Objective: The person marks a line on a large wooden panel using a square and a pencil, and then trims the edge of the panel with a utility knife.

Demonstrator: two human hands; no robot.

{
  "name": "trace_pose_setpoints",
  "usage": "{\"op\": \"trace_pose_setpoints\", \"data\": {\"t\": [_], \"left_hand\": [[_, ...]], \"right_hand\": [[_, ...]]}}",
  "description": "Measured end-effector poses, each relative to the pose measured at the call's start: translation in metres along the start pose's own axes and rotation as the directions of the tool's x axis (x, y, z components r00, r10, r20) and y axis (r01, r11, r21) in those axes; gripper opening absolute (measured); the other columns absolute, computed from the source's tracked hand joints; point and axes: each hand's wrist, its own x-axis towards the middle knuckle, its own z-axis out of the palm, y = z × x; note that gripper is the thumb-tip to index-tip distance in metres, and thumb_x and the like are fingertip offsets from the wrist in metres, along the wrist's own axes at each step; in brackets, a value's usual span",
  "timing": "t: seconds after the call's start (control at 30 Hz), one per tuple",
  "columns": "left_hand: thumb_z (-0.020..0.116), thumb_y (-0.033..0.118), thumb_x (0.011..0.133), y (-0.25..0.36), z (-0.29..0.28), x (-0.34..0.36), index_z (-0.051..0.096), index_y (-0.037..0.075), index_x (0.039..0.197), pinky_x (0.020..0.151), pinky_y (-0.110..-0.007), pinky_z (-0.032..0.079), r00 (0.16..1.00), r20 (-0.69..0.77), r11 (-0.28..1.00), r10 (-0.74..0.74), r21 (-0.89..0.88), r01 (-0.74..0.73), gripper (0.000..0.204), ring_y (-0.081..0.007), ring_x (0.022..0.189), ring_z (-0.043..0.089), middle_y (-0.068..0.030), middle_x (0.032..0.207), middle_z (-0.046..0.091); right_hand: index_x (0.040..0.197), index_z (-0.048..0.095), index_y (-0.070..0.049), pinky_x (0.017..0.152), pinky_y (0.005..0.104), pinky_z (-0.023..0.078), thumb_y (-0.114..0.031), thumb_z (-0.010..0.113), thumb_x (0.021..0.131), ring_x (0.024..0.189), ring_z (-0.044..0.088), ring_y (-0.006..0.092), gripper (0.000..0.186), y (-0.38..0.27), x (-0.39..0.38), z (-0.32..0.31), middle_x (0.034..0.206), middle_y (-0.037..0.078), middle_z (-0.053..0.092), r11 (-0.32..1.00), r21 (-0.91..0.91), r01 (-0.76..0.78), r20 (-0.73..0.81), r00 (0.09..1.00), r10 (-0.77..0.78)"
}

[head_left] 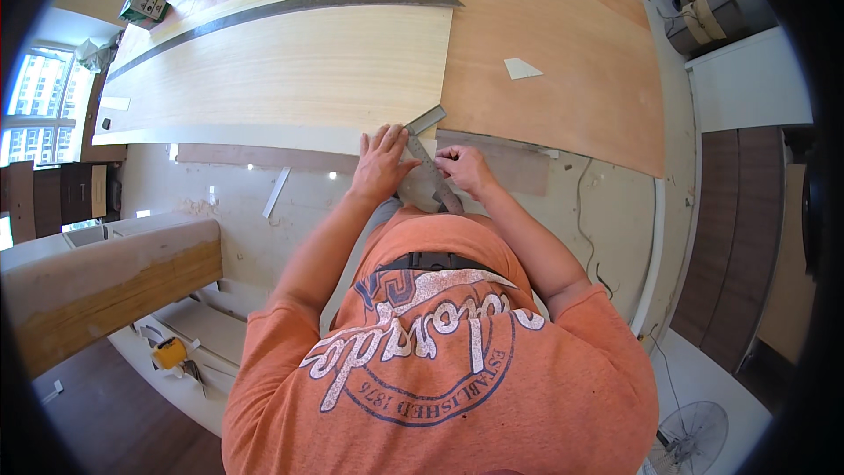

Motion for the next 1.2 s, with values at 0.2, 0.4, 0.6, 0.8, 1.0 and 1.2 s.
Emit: {"op": "trace_pose_setpoints", "data": {"t": [0.2,0.4,0.6,0.8,1.0,1.2], "left_hand": [[0.068,0.041,0.091,-0.004,0.008,-0.004,0.05,0.003,0.144,0.117,-0.063,0.024,0.999,-0.043,1.0,-0.013,-0.006,0.013,0.067,-0.0326,0.146,0.033,-0.0118,0.152,0.043],[0.069,0.044,0.09,-0.002,0.011,-0.004,0.05,0.002,0.143,0.117,-0.065,0.022,0.998,-0.059,0.998,-0.028,-0.056,0.025,0.071,-0.0324,0.146,0.032,-0.0121,0.152,0.043],[0.073,0.041,0.088,0.004,0.009,-0.001,0.053,0.002,0.138,0.117,-0.063,0.024,0.994,-0.08,0.994,-0.071,-0.086,0.064,0.067,-0.0333,0.145,0.034,-0.0137,0.149,0.045],[0.075,0.041,0.086,0.003,0.008,0.0,0.054,0.002,0.135,0.116,-0.063,0.024,0.994,-0.081,0.991,-0.074,-0.114,0.065,0.066,-0.0344,0.144,0.035,-0.0147,0.147,0.046],[0.076,0.038,0.086,0.0,0.006,0.0,0.055,0.001,0.135,0.117,-0.063,0.024,0.995,-0.068,0.986,-0.075,-0.154,0.064,0.065,-0.0353,0.143,0.036,-0.0155,0.146,0.046],[0.077,0.036,0.085,0.0,0.003,0.0,0.055,0.001,0.135,0.117,-0.062,0.025,0.996,-0.068,0.986,-0.06,-0.159,0.049,0.065,-0.0361,0.142,0.037,-0.0159,0.146,0.047]], "right_hand": [[0.091,0.071,0.001,0.061,0.0267,0.051,-0.012,0.071,0.09,0.065,0.06,0.0107,0.013,0.001,0.002,0.006,0.077,0.004,0.069,0.997,0.079,-0.026,-0.028,0.999,0.028],[0.094,0.071,0.001,0.061,0.0263,0.051,-0.013,0.073,0.09,0.066,0.061,0.0115,0.016,-0.006,0.008,0.003,0.08,0.005,0.07,0.998,0.016,-0.063,-0.003,0.998,0.063],[0.094,0.07,0.002,0.061,0.026,0.05,-0.011,0.074,0.088,0.066,0.061,0.0115,0.014,-0.005,0.01,0.005,0.078,0.005,0.069,0.999,0.019,-0.047,-0.019,0.999,0.048],[0.096,0.069,0.003,0.061,0.0256,0.049,-0.011,0.075,0.088,0.067,0.06,0.0104,0.017,-0.004,0.006,0.001,0.079,0.005,0.068,1.0,-0.022,-0.013,-0.011,1.0,0.013],[0.107,0.072,0.0,0.067,0.0311,0.053,-0.017,0.076,0.084,0.072,0.066,0.0152,0.029,0.01,-0.015,-0.005,0.083,0.01,0.072,0.953,-0.27,0.138,0.021,0.99,-0.137],[0.108,0.073,-0.001,0.071,0.0337,0.054,-0.023,0.073,0.087,0.075,0.068,0.0191,0.031,0.01,-0.021,0.0,0.086,0.013,0.074,0.947,-0.284,0.147,0.014,0.989,-0.149]]}}
